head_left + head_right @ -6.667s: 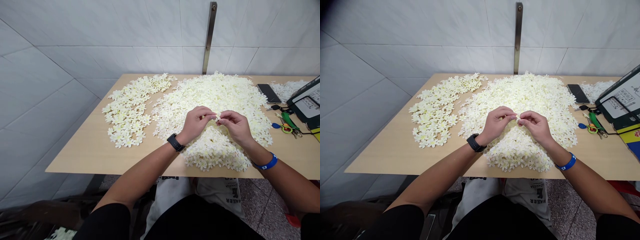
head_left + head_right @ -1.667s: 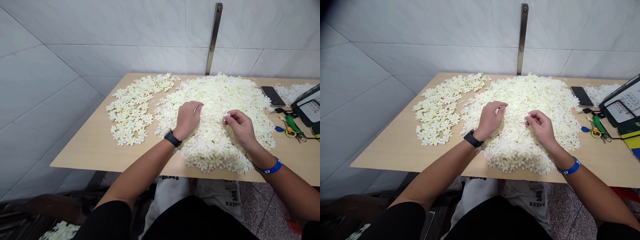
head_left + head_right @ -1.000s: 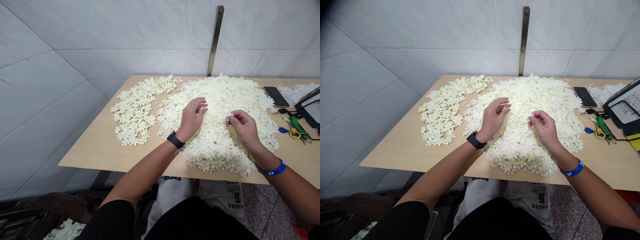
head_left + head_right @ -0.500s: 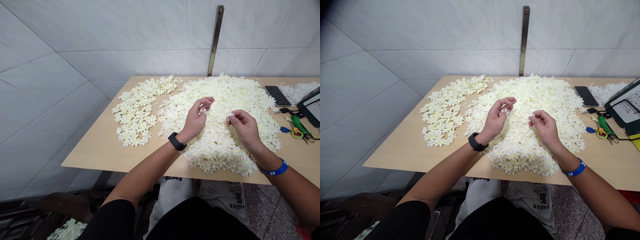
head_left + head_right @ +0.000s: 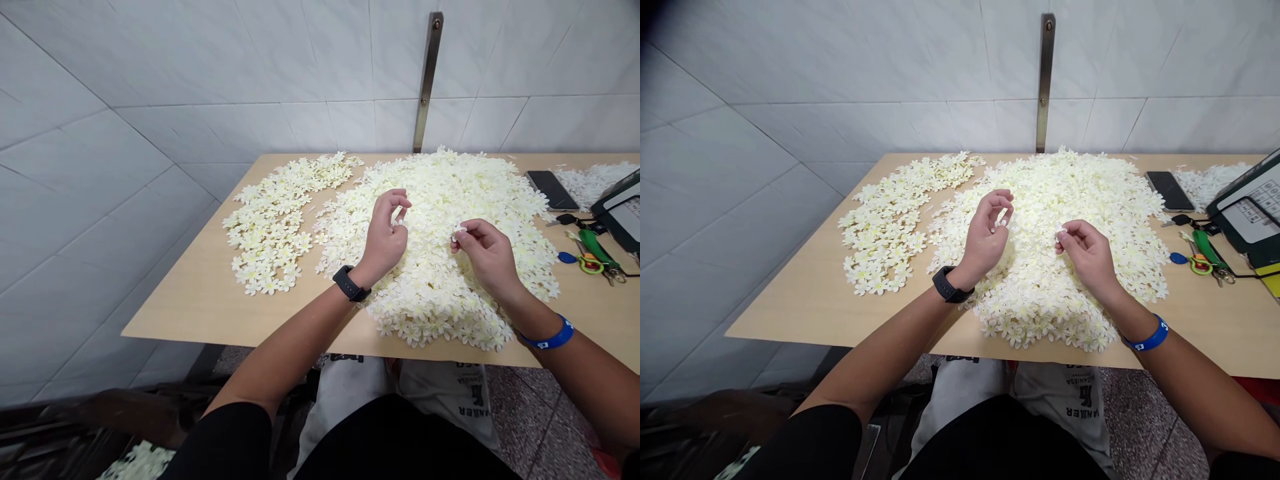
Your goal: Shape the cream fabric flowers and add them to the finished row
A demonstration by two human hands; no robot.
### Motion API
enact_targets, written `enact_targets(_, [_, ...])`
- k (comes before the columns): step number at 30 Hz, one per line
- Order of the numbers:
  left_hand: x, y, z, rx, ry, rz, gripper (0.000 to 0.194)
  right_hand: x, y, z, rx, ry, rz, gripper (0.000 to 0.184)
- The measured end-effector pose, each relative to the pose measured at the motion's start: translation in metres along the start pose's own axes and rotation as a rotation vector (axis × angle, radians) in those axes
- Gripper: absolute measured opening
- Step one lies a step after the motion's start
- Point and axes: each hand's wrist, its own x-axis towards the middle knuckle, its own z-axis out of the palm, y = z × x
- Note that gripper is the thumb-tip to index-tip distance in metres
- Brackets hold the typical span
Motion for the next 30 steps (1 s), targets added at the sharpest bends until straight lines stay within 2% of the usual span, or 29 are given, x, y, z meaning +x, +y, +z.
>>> enact_targets(4, [0.000, 0.002, 0.001, 0.034, -0.020, 0.018, 0.042, 0.000, 0.000, 0.000, 0.007, -0.012, -0.004, 0.012])
enact_targets(9, [-0.001, 0.005, 0.001, 0.069, -0.052, 0.030, 0.035, -0.001, -0.001, 0.000, 0.001, -0.022, -0.009, 0.012])
enact_targets(14, [-0.005, 0.008, 0.004, -0.016, -0.136, 0.035, 0.034, -0.001, -0.003, 0.001, 0.031, -0.051, 0.004, 0.015])
enact_targets(22, [-0.015, 0.025, 0.015, -0.175, -0.308, 0.094, 0.032, -0.010, -0.014, 0.010, 0.180, -0.304, 0.081, 0.015])
enact_targets(26, [-0.018, 0.030, 0.019, -0.160, -0.327, 0.169, 0.025, -0.012, -0.013, 0.015, 0.183, -0.291, 0.126, 0.016])
enact_targets(30, [-0.020, 0.027, 0.022, -0.125, -0.330, 0.199, 0.024, -0.012, -0.013, 0.016, 0.140, -0.266, 0.111, 0.020])
